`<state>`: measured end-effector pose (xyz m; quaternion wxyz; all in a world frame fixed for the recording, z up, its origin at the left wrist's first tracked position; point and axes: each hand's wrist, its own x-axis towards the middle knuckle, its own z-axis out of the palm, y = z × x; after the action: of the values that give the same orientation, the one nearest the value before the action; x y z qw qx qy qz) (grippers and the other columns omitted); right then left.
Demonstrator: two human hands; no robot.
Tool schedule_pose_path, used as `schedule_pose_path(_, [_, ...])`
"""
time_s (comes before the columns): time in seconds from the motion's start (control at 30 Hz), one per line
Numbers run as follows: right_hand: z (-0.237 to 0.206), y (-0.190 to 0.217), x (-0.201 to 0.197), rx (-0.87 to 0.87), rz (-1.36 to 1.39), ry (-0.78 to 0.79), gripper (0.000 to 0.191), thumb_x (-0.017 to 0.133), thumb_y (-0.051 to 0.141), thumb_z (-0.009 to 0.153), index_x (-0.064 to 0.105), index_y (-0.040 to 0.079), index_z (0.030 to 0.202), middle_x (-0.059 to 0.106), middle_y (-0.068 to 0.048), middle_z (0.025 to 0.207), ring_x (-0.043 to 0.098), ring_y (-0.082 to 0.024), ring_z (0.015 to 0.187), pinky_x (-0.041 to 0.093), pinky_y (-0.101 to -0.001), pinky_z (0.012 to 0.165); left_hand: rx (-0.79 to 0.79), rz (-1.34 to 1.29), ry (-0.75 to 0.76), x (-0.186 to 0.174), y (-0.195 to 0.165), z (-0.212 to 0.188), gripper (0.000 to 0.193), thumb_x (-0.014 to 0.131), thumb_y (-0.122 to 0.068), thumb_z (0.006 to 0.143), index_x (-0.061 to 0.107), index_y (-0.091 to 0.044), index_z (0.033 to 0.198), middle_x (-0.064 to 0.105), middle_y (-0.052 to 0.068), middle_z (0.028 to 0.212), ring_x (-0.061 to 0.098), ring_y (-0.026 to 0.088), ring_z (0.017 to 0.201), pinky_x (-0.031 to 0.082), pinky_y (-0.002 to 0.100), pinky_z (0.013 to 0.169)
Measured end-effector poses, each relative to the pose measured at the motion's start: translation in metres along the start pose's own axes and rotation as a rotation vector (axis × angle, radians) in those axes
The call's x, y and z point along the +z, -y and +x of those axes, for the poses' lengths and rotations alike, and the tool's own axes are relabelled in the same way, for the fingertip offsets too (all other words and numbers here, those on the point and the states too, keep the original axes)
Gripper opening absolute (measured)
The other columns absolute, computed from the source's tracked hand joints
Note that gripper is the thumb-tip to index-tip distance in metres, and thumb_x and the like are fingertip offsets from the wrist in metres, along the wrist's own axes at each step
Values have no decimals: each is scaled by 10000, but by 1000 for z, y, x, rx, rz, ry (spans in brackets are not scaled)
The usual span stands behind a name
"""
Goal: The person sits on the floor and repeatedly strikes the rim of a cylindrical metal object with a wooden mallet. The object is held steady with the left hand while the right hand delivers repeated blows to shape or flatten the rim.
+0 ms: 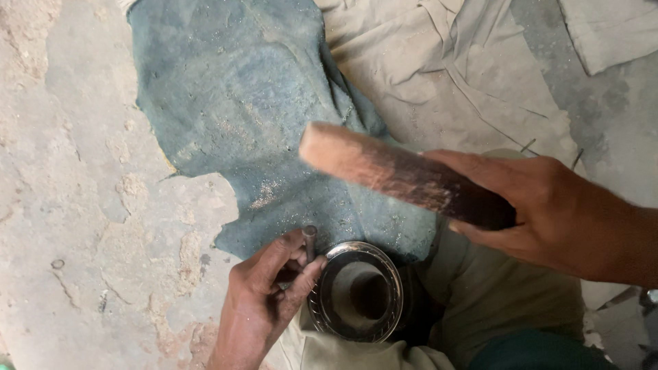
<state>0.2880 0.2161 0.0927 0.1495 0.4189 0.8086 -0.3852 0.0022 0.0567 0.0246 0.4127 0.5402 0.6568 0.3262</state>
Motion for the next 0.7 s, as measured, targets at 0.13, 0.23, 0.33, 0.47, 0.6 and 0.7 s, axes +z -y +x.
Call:
schedule_pose_path(0.13, [-1,0,-1,-64,-27,-30,886,807,274,768,431,199,1567,753,-25,990,724,-135,709,589,-294,600,-31,35,31,-1,4,2,340,797,-155,854,688,-63,1163,729,44,784,709,115,606,582,285,491])
schedule_pose_path(0.23, [-8,-9,8,-26,21,-54,909,799,286,769,386,189,1573,726,-18,975,732,-119,686,600,-266,591,-9,60,63,-1,5,6,319,791,-196,865,708,-82,1151,751,38,830,740,114,628,616,277,491])
schedule_pose_path(0.33, [-18,-31,15,170,-152,136,826,839,353,799,428,257,1509,707,29,1052,751,-94,763,632,-267,698,94,38,59,-4,-1,11,313,792,-207,869,718,-60,1135,737,73,842,744,140,654,613,302,526])
schedule_pose_path(0.47, [-25,-66,31,214,324,46,671,917,239,745,499,95,1249,649,-95,950,698,-219,786,617,-387,679,261,-65,17,9,-12,28,295,799,-223,877,752,-82,1132,784,87,972,776,161,780,651,287,613])
schedule_pose_path(0.6, [-48,-82,39,157,398,-172,826,913,230,700,499,106,1404,643,-60,918,690,-183,780,644,-365,672,272,-76,108,17,-19,47,340,795,-232,861,744,-76,1158,791,85,978,778,175,797,636,295,642])
schedule_pose_path(0.7, [-61,-83,41,15,354,-466,785,828,266,768,478,65,1442,676,-18,933,727,-114,827,651,-290,743,345,-43,151,17,-22,55,339,771,-237,882,734,-80,1180,788,85,1010,781,208,847,642,315,719])
